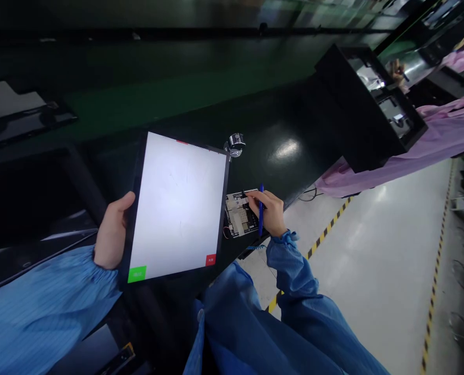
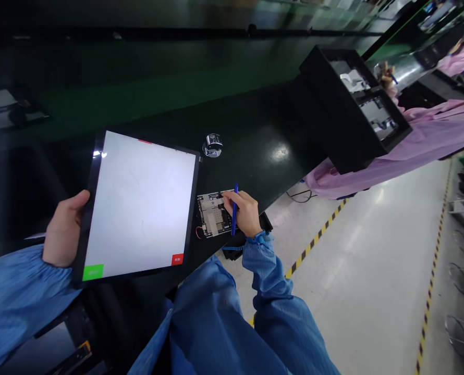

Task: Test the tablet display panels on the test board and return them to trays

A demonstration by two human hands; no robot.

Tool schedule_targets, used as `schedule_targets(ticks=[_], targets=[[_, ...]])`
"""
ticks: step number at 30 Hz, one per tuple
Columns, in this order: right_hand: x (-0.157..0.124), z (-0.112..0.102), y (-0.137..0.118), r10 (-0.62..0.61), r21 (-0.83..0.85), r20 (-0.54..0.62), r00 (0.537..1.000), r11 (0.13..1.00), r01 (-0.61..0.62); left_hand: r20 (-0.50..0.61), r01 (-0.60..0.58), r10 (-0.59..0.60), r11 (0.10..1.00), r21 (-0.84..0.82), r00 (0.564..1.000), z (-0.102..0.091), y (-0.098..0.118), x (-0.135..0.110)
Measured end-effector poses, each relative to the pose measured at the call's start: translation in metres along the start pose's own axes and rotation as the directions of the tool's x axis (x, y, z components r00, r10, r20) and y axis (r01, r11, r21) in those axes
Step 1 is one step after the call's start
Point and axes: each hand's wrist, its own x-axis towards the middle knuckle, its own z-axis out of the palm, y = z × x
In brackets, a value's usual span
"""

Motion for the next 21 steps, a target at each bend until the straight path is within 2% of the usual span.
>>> schedule_targets(ticks=[3, 8, 13, 17, 21], targets=[[0.0, 0.001, 0.0, -0.017, -0.008, 0.01, 1.0, 1.0, 0.017, -0.091, 0.019, -0.022, 0.999, -0.032, 0.996, 0.001, 0.003, 0.002], [0.001, 0.0, 0.002, -0.03, -0.03, 0.031, 0.999, 0.999, 0.031, -0.143, -0.016, 0.016, 1.0, 0.002, 0.99, 0.008, 0.004, -0.004], [0.003, -0.007, -0.015, 0.034, 0.005, 0.056, 0.998, 0.999, -0.035, -0.115, -0.107, 0.113, 0.992, 0.063, 0.987, 0.011, 0.0, -0.009], [0.001, -0.007, -0.043, 0.021, 0.133, 0.223, 0.975, 0.99, -0.052, -0.169, -0.198, 0.2, 0.98, 0.026, 0.965, 0.007, -0.002, -0.004], [0.004, -0.003, -0.059, 0.09, 0.033, 0.32, 0.943, 0.994, -0.106, -0.126, -0.257, 0.258, 0.966, 0.021, 0.958, 0.009, -0.005, -0.009]])
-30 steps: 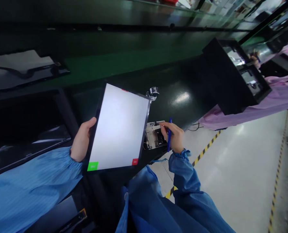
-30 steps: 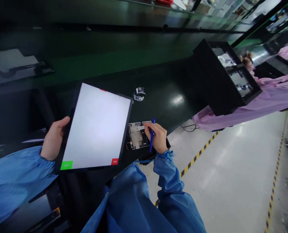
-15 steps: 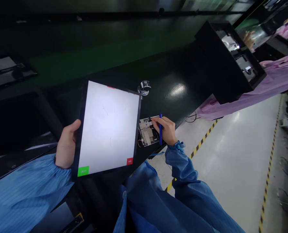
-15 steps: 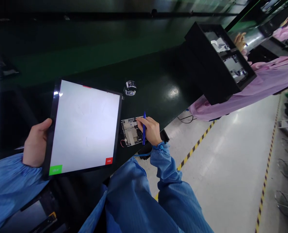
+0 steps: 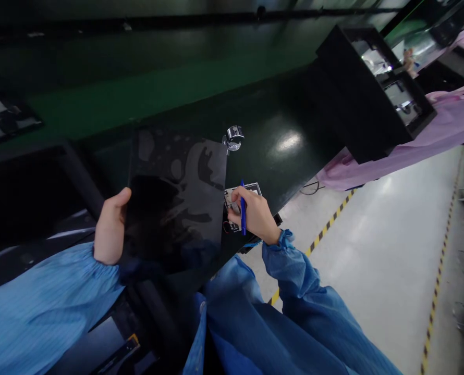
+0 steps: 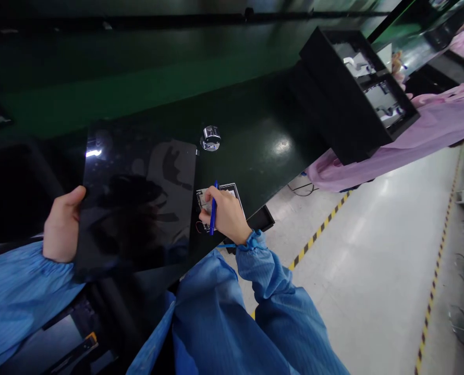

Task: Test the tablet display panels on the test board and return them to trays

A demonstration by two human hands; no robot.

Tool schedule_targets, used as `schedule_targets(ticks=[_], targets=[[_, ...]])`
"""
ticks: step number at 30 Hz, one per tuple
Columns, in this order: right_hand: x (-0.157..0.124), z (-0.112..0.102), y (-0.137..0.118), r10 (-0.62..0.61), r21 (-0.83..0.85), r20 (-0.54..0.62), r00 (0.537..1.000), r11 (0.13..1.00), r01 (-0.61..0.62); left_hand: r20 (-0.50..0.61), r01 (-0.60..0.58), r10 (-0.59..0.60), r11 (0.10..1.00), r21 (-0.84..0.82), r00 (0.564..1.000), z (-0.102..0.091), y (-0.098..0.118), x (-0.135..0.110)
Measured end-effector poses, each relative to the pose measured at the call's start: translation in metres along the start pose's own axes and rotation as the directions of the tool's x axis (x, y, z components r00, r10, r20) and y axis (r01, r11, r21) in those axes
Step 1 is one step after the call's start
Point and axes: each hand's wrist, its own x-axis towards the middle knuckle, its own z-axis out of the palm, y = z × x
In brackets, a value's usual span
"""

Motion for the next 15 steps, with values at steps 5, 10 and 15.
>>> schedule_targets(ticks=[5, 10, 15], targets=[[0.009, -0.006, -0.007, 0.071, -0.115, 0.08, 0.994, 0.991, -0.062, 0.136, 0.15, -0.143, 0.988, -0.047, 0.98, -0.001, 0.0, 0.0], [0.013, -0.01, -0.015, 0.122, -0.203, 0.131, 0.984, 0.975, -0.094, 0.107, 0.202, -0.197, 0.979, -0.041, 0.975, -0.004, 0.0, 0.007], [0.019, -0.012, -0.03, 0.174, -0.362, 0.195, 0.965, 0.927, -0.094, 0.043, 0.085, -0.084, 0.996, -0.019, 0.995, 0.0, 0.001, 0.001]])
